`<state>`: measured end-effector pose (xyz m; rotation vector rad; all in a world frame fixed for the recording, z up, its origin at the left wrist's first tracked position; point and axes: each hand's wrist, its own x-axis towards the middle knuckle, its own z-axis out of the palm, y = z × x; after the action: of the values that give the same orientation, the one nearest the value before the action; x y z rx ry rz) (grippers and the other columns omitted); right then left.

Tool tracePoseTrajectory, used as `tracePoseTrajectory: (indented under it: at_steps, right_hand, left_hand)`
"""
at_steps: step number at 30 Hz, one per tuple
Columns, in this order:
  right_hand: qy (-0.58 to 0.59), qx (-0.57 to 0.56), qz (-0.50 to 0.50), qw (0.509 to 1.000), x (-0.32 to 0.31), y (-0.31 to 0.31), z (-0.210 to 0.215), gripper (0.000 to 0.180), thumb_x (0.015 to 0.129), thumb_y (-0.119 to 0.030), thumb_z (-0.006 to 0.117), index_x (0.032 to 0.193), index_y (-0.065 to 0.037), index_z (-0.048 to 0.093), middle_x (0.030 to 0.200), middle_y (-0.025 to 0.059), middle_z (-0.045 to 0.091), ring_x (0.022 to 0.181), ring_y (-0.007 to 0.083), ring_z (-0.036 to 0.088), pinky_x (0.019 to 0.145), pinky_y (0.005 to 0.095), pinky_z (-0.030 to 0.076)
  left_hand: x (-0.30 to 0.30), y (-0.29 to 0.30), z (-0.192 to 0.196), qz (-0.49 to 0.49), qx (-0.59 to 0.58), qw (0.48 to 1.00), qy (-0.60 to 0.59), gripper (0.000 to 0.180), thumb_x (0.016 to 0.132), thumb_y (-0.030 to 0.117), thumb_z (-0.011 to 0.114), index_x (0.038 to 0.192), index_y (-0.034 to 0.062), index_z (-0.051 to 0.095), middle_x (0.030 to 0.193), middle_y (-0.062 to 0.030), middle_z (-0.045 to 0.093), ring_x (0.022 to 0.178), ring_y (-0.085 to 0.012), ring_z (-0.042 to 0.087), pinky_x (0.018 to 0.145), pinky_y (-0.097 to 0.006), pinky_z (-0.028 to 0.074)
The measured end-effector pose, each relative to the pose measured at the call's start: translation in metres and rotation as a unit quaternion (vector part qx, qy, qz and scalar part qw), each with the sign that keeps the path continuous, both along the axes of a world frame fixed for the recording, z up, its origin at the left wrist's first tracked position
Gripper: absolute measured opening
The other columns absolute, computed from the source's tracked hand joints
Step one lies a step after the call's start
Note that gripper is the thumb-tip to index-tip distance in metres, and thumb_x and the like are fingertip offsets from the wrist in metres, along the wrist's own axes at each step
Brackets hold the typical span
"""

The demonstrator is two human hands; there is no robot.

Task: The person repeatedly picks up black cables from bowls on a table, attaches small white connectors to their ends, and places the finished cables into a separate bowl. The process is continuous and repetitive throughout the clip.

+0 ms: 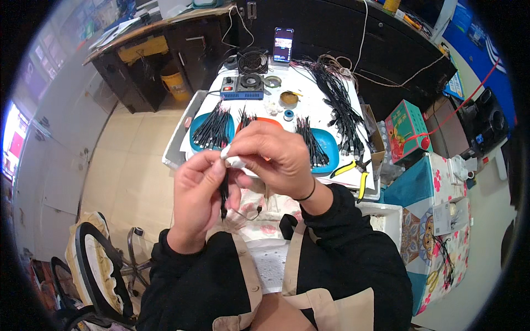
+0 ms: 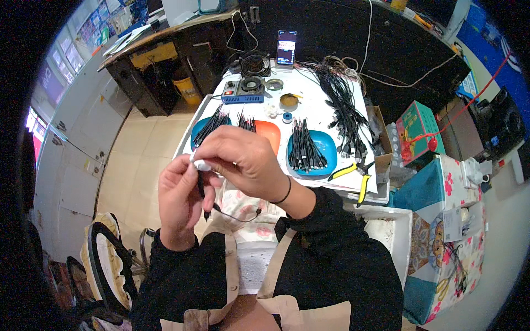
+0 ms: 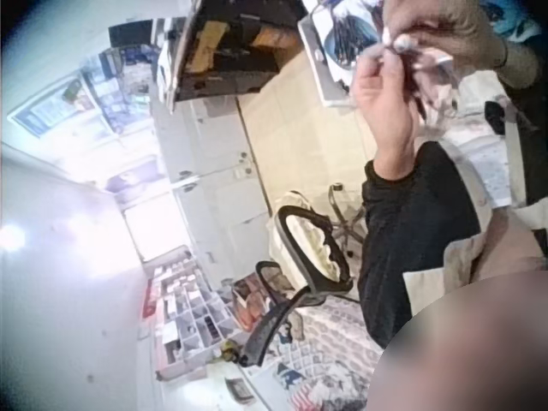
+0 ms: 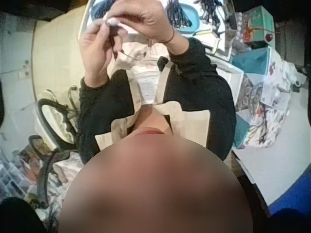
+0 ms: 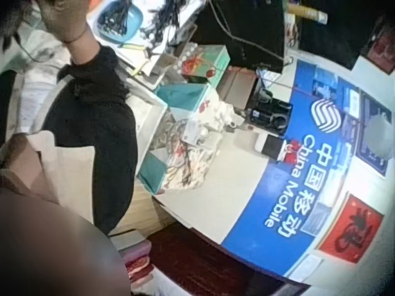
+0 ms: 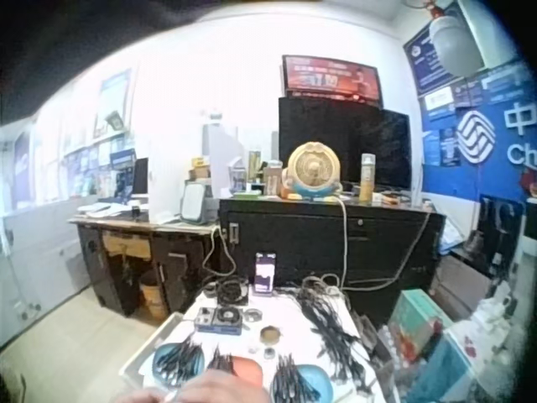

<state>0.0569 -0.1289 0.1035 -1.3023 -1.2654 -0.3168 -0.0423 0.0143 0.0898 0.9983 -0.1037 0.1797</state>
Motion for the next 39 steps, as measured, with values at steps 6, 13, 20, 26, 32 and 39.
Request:
tracePoseTrajectory:
  at_steps: [6,13,20,26,32,39]
  right_hand:
    - [0.073,-0.002,-0.057,0.996,-0.013,-0.006,-0.03,0.016,0.074,0.005,0.069,0.089,0.0,0.067,0.085,0.0108,0.065,0.077,0.0206,0.064,0.065,0.0278,0.051]
    - [0.275,0.042,-0.054,0.959,-0.024,-0.022,-0.057,0.012,0.081,0.002,0.068,0.092,0.001,0.065,0.087,0.0057,0.063,0.073,0.0088,0.056,0.063,0.0214,0.043]
    - [0.31,-0.004,-0.067,0.948,-0.019,-0.04,-0.061,0.015,0.081,0.003,0.068,0.096,0.001,0.064,0.089,0.0053,0.062,0.074,0.0067,0.054,0.064,0.0202,0.042]
    - [0.276,-0.021,-0.078,0.958,-0.013,-0.048,-0.064,0.018,0.078,0.007,0.066,0.095,0.001,0.064,0.089,0.0048,0.061,0.073,0.0072,0.054,0.064,0.0203,0.042]
    - [0.521,0.083,0.083,0.845,-0.015,-0.046,-0.076,0.012,0.089,-0.007,0.064,0.097,0.0,0.059,0.089,0.002,0.064,0.079,0.0072,0.059,0.071,0.0215,0.049]
    - [0.412,0.033,0.01,0.911,-0.012,-0.054,-0.078,0.014,0.087,0.0,0.064,0.1,0.003,0.059,0.093,0.0041,0.061,0.079,0.0076,0.059,0.071,0.0223,0.05]
  left_hand:
    - [-0.007,-0.013,-0.022,-0.032,-0.088,0.996,0.01,0.017,0.099,0.012,0.047,0.103,-0.0019,0.056,0.074,-0.0101,0.06,0.049,-0.0059,0.042,0.045,-0.017,0.03]
    - [0.003,-0.035,-0.043,0.022,-0.054,0.998,-0.005,0.015,0.097,0.008,0.051,0.105,-0.0038,0.058,0.076,-0.0087,0.061,0.055,-0.0047,0.041,0.047,-0.017,0.029]
    - [0.011,-0.046,-0.05,0.029,-0.026,0.999,0.017,0.017,0.097,0.009,0.051,0.106,-0.0049,0.058,0.076,-0.0087,0.062,0.056,-0.005,0.042,0.051,-0.018,0.034]
    - [0.016,-0.054,-0.053,0.01,-0.001,0.999,0.033,0.019,0.097,0.009,0.051,0.106,-0.0053,0.059,0.076,-0.008,0.062,0.057,-0.0053,0.044,0.052,-0.018,0.035]
    - [0.019,-0.051,-0.06,-0.017,-0.007,1.0,0.021,0.018,0.097,0.009,0.052,0.106,-0.0053,0.059,0.076,-0.0067,0.062,0.06,-0.0047,0.046,0.053,-0.018,0.036]
    - [0.019,-0.056,-0.063,0.003,0.019,0.999,0.028,0.016,0.096,0.007,0.053,0.106,-0.0052,0.059,0.079,-0.0055,0.062,0.067,-0.0039,0.051,0.056,-0.017,0.037]
